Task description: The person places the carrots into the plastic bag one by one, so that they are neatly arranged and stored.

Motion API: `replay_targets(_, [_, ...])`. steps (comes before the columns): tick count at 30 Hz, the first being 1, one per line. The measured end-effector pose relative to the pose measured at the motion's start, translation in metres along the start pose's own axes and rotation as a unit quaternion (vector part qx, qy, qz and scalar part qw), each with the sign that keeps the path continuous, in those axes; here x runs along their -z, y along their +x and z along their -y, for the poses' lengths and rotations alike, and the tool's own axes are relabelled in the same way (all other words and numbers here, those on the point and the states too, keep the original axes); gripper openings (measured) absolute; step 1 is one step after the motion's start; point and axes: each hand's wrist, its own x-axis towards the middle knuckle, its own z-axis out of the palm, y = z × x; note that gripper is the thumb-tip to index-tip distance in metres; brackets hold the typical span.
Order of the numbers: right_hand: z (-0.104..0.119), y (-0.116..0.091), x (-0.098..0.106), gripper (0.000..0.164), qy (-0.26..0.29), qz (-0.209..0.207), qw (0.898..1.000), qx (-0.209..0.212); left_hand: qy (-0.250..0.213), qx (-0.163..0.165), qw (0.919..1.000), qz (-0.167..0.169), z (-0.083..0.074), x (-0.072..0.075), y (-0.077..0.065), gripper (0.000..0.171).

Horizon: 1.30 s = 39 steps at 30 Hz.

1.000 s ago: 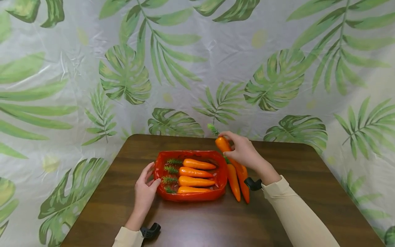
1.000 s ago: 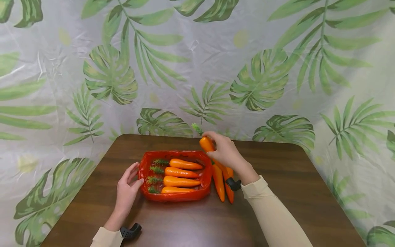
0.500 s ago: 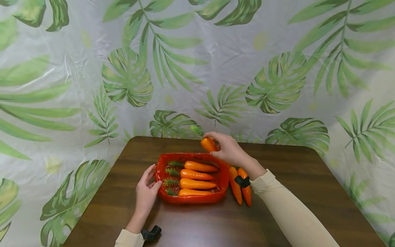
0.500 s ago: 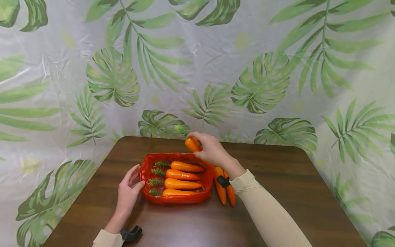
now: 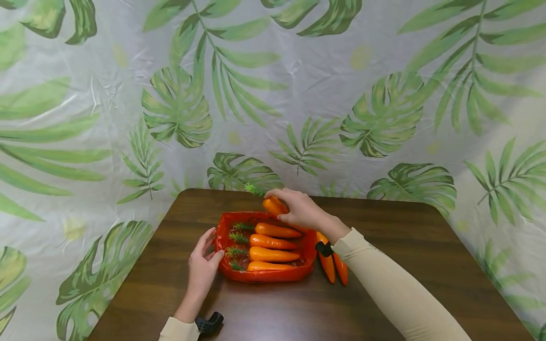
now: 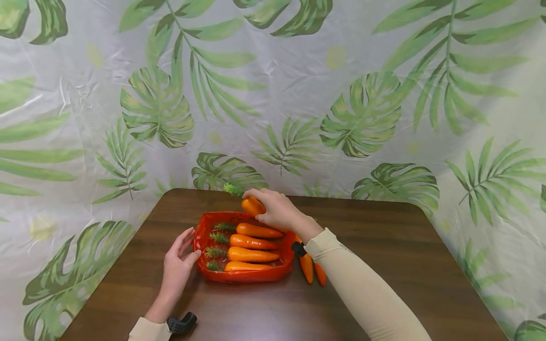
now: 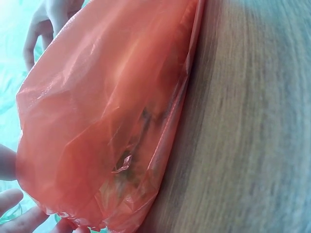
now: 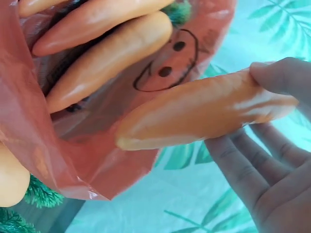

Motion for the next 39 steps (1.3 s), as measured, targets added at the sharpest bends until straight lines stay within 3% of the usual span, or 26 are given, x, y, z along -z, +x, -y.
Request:
replay_targets(3, [-0.002, 0.003, -0.006, 0.066, -0.017, 0.018, 1.000, 0.008, -0.003, -0.005, 1.0000, 0.001, -0.005, 0.000, -0.002, 0.060])
replay_targets(9, [-0.002, 0.005, -0.019, 0.062, -0.072, 0.054, 0.995, 0.048, 0.000, -0.007, 1.0000, 0.000, 0.002, -0.001, -0.001, 0.060])
replay_targets(30, [0.001, 0.003, -0.051, 0.056, -0.141, 0.078, 0.981, 0.113, 0.002, 0.003, 1.0000, 0.003, 0.001, -0.001, 0.000, 0.057])
replay_targets(39, [-0.006, 0.004, -0.062, 0.058, -0.159, 0.072, 0.978, 0.114, -0.001, 0.003, 1.0000, 0.003, 0.002, -0.002, 0.000, 0.057])
